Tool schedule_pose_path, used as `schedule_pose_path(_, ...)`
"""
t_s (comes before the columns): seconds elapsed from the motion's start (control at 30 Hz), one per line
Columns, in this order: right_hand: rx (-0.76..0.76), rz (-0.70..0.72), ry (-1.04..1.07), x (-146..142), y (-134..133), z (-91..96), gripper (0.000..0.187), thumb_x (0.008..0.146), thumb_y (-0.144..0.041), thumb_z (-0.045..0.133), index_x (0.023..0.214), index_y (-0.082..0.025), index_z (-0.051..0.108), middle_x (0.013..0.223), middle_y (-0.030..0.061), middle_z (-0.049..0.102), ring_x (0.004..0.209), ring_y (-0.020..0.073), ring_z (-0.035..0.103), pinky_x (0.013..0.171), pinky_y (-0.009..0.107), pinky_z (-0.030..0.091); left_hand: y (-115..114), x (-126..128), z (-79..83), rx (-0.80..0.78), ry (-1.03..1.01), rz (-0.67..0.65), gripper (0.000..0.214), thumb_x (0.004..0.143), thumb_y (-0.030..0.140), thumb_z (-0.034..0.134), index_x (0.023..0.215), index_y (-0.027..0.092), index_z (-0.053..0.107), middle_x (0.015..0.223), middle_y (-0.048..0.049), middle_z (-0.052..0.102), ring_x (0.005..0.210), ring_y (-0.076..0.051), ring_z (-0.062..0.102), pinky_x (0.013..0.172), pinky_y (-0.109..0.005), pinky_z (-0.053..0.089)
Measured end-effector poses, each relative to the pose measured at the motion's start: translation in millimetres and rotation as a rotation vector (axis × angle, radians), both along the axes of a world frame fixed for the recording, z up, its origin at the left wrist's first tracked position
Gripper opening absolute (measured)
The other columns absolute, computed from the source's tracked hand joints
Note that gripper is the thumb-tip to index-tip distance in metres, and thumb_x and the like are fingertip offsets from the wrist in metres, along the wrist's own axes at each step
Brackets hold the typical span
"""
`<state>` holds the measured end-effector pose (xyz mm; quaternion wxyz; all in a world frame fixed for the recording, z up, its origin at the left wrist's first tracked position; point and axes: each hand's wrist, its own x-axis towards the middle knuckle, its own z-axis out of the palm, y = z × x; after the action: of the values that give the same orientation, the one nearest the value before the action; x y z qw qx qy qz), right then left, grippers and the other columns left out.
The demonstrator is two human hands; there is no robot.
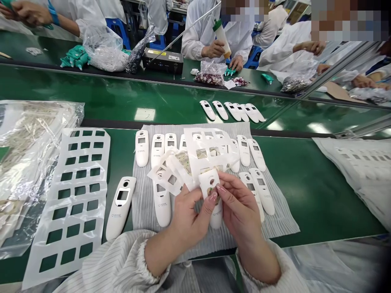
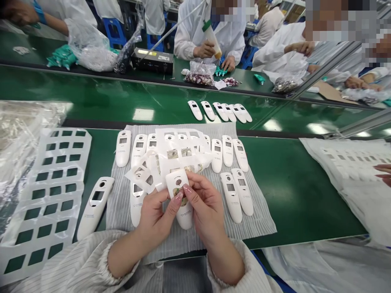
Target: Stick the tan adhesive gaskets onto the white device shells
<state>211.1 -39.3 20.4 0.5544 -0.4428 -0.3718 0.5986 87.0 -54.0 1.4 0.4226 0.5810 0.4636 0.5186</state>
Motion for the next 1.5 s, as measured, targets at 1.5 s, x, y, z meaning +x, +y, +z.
schedule_pose_path(1.5, 0.993, 0.132, -1.048, 40.1, -15.9, 22.9, 0.045, 0.081, -0.014, 0.069, 0.123, -0.026, 0.060, 0.130, 0.0074, 0.062, 0.125, 0.0275, 0.054, 0.113, 0.055, 0.034, -37.6, -34.9, 40.5, -0.079, 0.109, -0.192, 0.073, 0.085, 0.024, 0.064, 0.149, 0.031, 0.030, 0.150, -0.0086, 0.041, 0.137, -0.034, 0.040, 0.107, -0.049, 0.045)
